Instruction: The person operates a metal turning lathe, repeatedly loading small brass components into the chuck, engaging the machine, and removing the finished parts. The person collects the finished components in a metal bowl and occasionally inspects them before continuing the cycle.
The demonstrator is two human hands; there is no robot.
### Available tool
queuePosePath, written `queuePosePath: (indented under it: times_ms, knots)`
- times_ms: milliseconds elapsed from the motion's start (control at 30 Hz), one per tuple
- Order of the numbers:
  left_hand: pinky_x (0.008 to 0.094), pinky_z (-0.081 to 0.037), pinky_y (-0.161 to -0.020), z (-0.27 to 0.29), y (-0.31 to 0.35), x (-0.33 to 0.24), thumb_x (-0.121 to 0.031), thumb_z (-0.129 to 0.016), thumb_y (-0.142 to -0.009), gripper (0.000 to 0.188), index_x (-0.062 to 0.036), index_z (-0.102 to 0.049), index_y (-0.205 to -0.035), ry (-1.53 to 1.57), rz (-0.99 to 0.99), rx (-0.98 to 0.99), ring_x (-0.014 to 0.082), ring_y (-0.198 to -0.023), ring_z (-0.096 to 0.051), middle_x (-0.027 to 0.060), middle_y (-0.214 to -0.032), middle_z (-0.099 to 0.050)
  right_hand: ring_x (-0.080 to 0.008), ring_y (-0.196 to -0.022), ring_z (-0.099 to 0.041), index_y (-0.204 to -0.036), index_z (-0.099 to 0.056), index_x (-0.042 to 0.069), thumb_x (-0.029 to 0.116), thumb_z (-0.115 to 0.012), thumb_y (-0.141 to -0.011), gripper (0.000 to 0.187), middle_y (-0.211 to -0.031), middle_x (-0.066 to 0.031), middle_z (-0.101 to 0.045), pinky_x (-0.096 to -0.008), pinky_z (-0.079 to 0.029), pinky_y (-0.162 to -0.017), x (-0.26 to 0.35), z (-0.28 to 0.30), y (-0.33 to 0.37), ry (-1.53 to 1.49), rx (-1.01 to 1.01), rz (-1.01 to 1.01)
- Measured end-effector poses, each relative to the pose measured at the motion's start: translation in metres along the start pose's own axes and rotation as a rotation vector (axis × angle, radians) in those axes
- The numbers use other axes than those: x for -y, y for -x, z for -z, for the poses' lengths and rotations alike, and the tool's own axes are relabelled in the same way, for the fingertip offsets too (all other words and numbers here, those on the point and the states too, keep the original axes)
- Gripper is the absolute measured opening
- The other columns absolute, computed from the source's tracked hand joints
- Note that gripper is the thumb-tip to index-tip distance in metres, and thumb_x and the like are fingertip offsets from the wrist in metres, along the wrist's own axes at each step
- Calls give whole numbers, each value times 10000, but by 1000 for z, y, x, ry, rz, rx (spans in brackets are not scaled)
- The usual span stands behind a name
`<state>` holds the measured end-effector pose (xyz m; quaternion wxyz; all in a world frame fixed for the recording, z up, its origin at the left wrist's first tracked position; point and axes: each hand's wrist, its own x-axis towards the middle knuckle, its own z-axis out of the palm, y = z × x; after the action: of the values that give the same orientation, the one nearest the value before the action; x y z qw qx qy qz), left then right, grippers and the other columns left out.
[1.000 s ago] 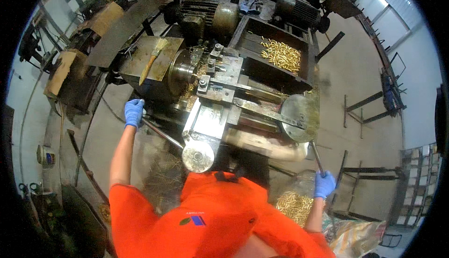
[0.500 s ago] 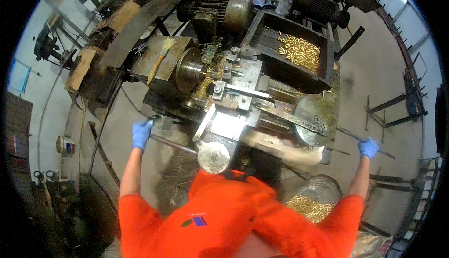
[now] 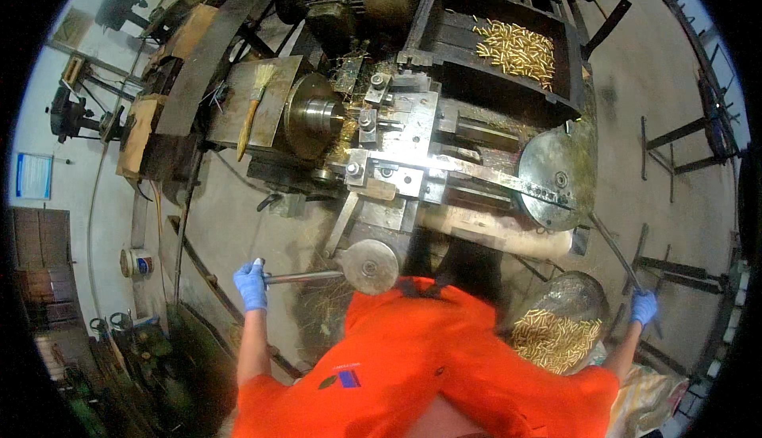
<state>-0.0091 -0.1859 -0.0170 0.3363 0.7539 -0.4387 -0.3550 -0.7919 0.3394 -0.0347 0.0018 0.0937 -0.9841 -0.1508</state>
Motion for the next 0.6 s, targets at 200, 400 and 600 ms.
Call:
queuePosePath:
  times_ms: [200,400,600]
  knots:
    - [251,-329,-337,-2,3,3,-127,-651,-809,125,-44,-635,-716,6,16,-58,107,-397,-484,12,-528,-523,-370,-809,-597,-792,-648,68,410,-613,-766,345,-826,-181,-637,-437,-454,-706,-3,-5,14,5,-21,-44]
    - [253,-320,-318,-2,7,-1,-118,-648,-808,118,-32,-629,-729,29,34,-61,106,-370,-463,30,-518,-524,-375,-790,-602,-811,-661,66,433,-600,-770,373,-809,-198,-637,-445,-460,-699,-9,-14,27,-8,-25,-83]
    - [253,-317,-314,0,3,12,-112,-649,-806,109,-24,-636,-743,59,17,-79,108,-352,-446,42,-501,-526,-365,-816,-610,-816,-669,75,440,-595,-760,377,-846,-191,-646,-435,-465,-705,-12,-19,36,-46,15,-108]
